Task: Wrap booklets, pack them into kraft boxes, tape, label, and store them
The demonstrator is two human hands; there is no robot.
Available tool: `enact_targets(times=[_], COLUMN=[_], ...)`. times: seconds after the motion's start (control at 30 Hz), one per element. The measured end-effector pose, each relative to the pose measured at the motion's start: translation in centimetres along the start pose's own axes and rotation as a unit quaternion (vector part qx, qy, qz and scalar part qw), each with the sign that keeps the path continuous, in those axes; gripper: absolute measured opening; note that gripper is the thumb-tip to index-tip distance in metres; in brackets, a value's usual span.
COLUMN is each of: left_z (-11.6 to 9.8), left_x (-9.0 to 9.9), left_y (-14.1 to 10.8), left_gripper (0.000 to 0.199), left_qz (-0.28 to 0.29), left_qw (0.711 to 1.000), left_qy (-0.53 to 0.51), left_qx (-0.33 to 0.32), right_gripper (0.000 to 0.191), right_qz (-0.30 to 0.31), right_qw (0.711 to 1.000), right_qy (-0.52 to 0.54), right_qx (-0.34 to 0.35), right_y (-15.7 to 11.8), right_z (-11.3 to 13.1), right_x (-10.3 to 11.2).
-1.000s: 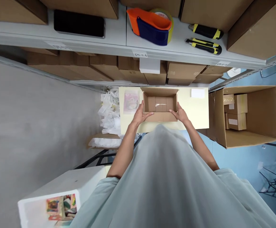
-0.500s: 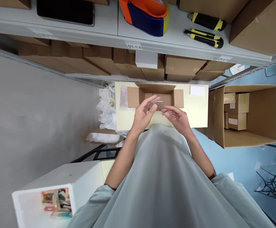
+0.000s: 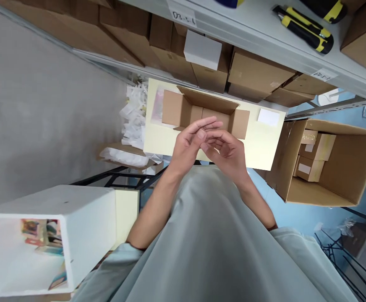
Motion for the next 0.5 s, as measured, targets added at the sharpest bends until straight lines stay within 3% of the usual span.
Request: enact_targets(times=[0.13, 0.23, 0.5], left_z=[-0.1, -0.5, -2.0], left_x=[1.5, 2.9, 8.8], left_y=[-0.1, 0.3, 2.2], left_gripper=[0.071, 0.070, 0.069], left_qz=[-0.024, -0.007, 0.031], left_qw=[0.999, 0.999, 0.998], left_qy=[0.008, -0.006, -0.036], left_qx=[0.029, 0.038, 0.050], right_gripper=[0.024, 0.024, 0.027], right_qz=[-0.005, -0.020, -0.045], right_qw=[1.000, 1.000, 0.998], right_qy=[-0.009, -0.020, -0.048], right_qx=[0.003, 0.003, 0.003], right_y=[-0.3, -0.4, 0.1], right_z=[0.4, 0.3, -1.0], right_x=[-1.4, -3.0, -9.7])
Point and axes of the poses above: each hand's wrist, its own y-axis towards the middle knuckle, its own x-axis out of the back of the hand, z = x × y, the point moved 5 cm from there along y, towards the middle knuckle, and after that the axes turned 13 degrees about -z, right-handed, at the moved point
